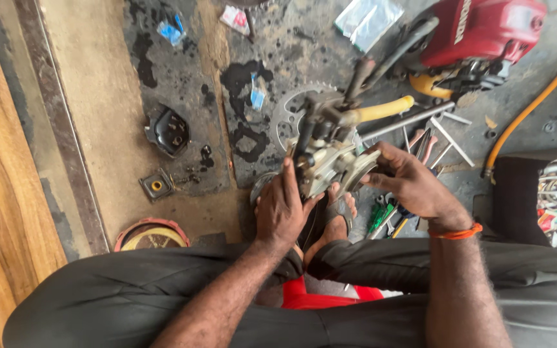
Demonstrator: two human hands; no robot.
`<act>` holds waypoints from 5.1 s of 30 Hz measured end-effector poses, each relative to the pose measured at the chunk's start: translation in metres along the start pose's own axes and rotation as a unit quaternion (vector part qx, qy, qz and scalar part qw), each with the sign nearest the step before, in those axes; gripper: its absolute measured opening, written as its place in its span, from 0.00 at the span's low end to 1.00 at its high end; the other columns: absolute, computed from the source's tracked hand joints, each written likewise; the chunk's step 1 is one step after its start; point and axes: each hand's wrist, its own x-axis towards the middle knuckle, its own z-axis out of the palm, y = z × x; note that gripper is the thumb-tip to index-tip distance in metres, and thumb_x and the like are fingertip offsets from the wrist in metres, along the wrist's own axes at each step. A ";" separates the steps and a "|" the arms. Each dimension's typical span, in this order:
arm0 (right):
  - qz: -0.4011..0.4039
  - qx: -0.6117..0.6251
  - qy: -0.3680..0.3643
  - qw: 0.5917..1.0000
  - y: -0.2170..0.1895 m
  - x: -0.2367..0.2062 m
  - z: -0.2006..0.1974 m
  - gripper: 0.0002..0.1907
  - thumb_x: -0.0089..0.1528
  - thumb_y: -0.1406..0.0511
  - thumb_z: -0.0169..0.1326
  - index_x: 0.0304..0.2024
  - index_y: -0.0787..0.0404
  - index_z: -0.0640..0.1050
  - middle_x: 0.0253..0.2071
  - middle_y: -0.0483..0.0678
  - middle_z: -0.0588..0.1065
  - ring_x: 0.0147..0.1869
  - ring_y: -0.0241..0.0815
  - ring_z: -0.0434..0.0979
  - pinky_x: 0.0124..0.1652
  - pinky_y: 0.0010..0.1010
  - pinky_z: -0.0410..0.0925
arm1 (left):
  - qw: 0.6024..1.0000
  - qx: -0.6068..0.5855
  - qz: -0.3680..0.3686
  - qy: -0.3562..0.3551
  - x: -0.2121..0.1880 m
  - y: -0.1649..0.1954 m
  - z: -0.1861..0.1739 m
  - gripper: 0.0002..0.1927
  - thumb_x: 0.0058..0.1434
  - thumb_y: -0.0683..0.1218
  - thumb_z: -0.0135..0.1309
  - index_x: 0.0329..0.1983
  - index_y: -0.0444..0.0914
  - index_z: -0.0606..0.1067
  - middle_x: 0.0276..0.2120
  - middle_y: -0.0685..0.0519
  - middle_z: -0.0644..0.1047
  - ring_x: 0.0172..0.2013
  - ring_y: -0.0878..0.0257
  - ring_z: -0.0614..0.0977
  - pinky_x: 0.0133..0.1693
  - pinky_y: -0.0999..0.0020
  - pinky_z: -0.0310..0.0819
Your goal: The person unpacks a gasket and places it onto a disassembled engine block. They then use a wrench to tighten bolts on the engine assembly.
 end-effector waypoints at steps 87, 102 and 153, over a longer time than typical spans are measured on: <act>-0.161 -0.154 0.398 0.890 0.008 -0.042 0.160 0.12 0.63 0.63 0.63 0.42 0.61 0.75 0.37 0.44 0.80 0.35 0.30 0.76 0.34 0.26 0.71 | 0.949 -0.071 -0.229 -0.202 -0.027 0.038 -0.113 0.61 0.58 0.67 0.62 0.76 0.30 0.40 0.69 0.27 0.57 0.58 0.38 0.76 0.49 0.50 0.82; -0.170 -0.134 0.401 0.890 0.012 -0.038 0.144 0.09 0.63 0.67 0.62 0.39 0.64 0.75 0.34 0.45 0.80 0.35 0.31 0.75 0.35 0.26 0.71 | 0.960 -0.093 -0.219 -0.145 -0.020 0.048 -0.103 0.62 0.54 0.69 0.62 0.77 0.31 0.45 0.65 0.31 0.64 0.59 0.42 0.77 0.52 0.52 0.81; -0.124 0.054 0.247 0.960 0.018 -0.087 0.092 0.15 0.68 0.69 0.53 0.56 0.68 0.76 0.43 0.49 0.80 0.44 0.37 0.81 0.45 0.26 0.77 | 0.984 0.042 -0.027 -0.172 0.019 0.102 -0.190 0.48 0.59 0.64 0.61 0.74 0.36 0.58 0.70 0.41 0.64 0.65 0.46 0.70 0.63 0.47 0.66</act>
